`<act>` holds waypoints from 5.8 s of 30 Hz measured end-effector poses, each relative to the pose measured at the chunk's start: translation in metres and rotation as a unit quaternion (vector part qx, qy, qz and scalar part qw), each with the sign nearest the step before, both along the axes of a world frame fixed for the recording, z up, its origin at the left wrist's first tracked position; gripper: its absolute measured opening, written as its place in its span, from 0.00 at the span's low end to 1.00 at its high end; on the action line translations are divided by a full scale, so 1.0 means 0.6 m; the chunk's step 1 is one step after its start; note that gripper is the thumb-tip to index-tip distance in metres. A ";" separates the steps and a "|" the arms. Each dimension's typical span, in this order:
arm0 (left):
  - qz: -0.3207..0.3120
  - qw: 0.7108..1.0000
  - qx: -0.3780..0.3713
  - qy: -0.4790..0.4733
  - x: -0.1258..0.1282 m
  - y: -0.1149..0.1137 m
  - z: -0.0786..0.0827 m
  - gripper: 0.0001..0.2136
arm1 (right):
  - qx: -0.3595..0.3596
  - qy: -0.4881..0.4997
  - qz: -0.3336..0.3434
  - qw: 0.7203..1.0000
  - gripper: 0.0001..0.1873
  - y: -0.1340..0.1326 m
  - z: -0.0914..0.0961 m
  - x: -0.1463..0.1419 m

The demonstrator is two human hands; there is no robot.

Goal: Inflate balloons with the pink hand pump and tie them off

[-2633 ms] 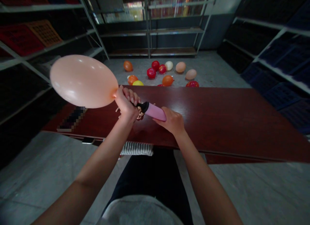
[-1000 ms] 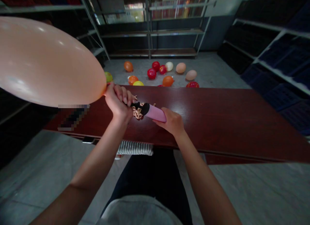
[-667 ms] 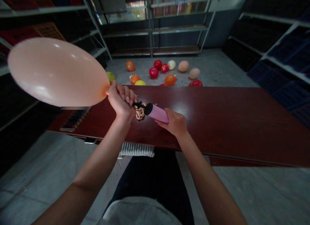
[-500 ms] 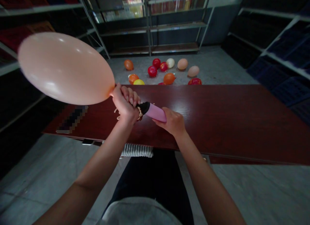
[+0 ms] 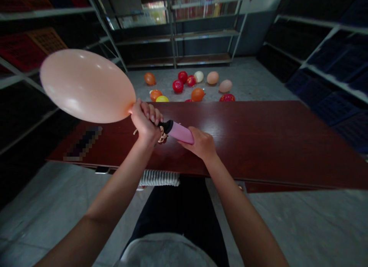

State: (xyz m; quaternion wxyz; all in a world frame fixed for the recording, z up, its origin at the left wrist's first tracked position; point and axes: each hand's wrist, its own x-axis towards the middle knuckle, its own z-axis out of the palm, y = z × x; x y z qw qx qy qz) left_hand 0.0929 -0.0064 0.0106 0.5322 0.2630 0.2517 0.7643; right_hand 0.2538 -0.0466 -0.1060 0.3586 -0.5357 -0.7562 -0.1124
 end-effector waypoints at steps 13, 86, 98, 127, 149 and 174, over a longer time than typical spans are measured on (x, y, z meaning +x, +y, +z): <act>0.010 0.999 0.029 -0.014 -0.049 -0.038 0.030 0.28 | 0.001 -0.018 0.015 1.000 0.30 -0.008 -0.001 -0.002; 0.002 0.988 -0.068 -0.135 -0.058 0.017 -0.042 0.23 | 0.025 -0.184 -0.044 0.982 0.17 -0.022 0.027 -0.007; 0.013 0.985 -0.053 -0.166 -0.171 -0.018 -0.004 0.21 | 0.048 -0.276 -0.037 0.959 0.19 -0.080 0.056 0.064; -0.037 0.984 -0.038 -0.168 -0.133 -0.073 0.021 0.23 | 0.026 -0.188 -0.010 0.982 0.20 -0.107 0.104 -0.050; 0.000 0.987 0.002 -0.158 -0.168 -0.087 0.038 0.24 | 0.064 -0.181 -0.015 0.981 0.17 -0.125 0.084 0.003; -0.035 0.988 -0.034 -0.146 -0.197 -0.076 0.028 0.23 | 0.096 -0.226 0.022 0.969 0.20 -0.122 0.088 0.000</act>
